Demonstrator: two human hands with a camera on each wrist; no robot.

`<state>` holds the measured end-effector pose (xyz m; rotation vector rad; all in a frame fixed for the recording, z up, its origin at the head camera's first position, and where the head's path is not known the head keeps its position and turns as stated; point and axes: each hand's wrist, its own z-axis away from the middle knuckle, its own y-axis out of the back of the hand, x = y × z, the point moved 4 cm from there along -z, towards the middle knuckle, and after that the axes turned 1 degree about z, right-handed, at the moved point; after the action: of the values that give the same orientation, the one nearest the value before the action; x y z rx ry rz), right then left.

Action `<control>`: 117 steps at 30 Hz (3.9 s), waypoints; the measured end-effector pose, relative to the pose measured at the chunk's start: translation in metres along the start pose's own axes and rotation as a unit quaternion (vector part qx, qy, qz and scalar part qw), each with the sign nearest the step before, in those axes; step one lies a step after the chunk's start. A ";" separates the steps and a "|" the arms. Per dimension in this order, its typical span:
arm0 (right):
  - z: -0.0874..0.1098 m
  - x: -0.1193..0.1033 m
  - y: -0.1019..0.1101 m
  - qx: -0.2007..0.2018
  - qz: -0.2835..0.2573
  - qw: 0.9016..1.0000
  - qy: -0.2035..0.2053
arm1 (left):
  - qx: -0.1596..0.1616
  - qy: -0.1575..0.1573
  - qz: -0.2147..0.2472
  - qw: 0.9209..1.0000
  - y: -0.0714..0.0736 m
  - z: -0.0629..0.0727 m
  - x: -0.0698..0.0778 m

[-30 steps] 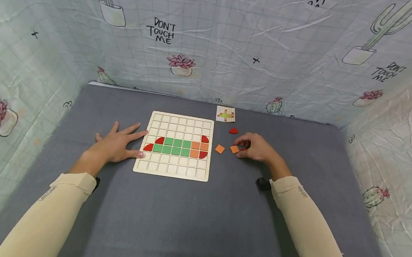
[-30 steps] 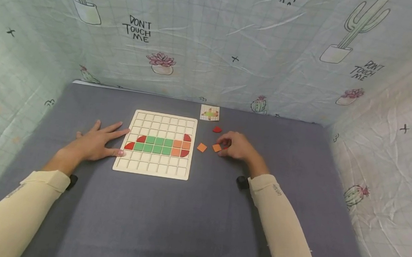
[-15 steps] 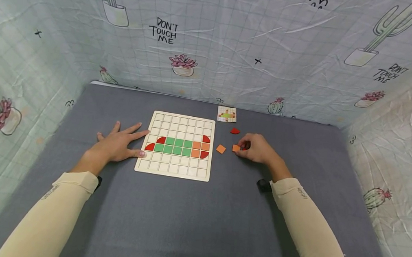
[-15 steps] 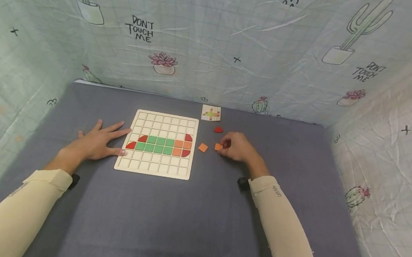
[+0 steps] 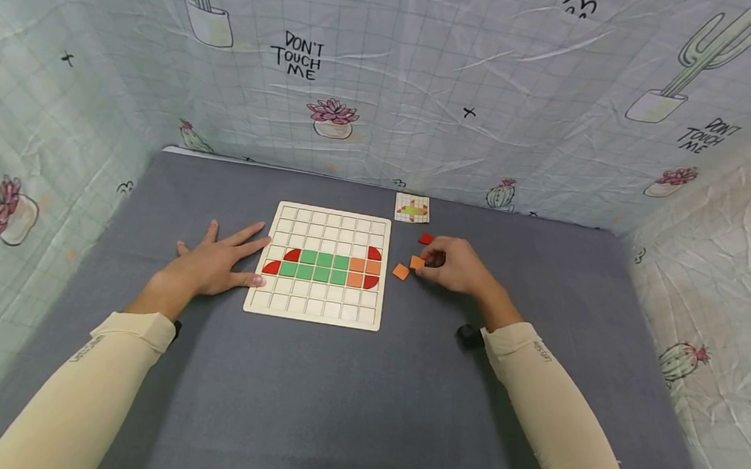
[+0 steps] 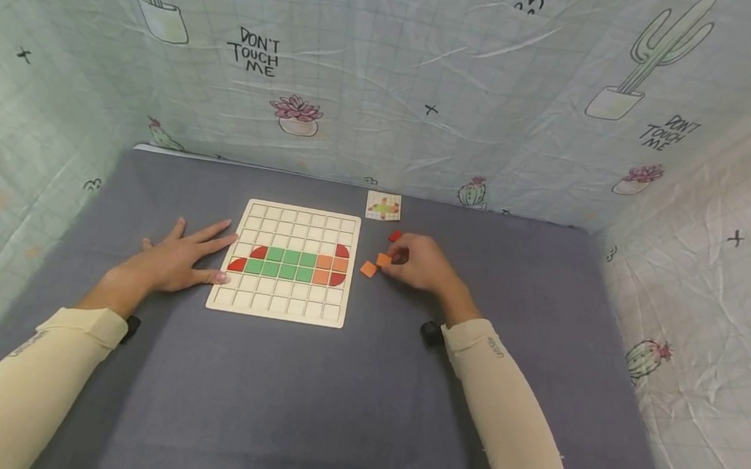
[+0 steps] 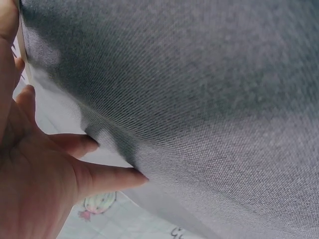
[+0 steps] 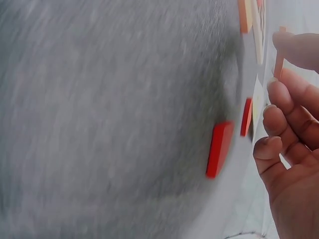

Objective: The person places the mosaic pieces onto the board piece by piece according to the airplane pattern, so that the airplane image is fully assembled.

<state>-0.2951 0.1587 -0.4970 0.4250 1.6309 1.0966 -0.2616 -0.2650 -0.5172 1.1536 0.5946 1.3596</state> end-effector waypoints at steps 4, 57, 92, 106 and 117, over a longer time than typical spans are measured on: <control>-0.004 -0.009 -0.005 0.001 -0.013 1.000 0.015 | -0.004 -0.001 0.003 1.000 0.001 0.001 0.001; -0.085 -0.090 -0.075 -0.071 -0.033 0.997 0.023 | -0.006 0.014 0.027 1.000 -0.003 0.002 -0.003; -0.093 -0.099 -0.075 -0.065 -0.023 0.997 0.020 | -0.009 0.019 0.033 0.999 0.001 0.003 -0.001; -0.063 -0.019 -0.007 0.041 -0.077 0.995 -0.040 | -0.003 0.014 0.032 0.999 -0.004 0.002 -0.005; -0.034 0.046 0.013 0.064 -0.096 0.985 -0.128 | 0.000 0.011 0.033 0.999 -0.005 0.003 -0.007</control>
<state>-0.3451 0.1843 -0.5124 0.4613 1.4844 0.7627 -0.2579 -0.2712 -0.5223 1.1691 0.5759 1.4296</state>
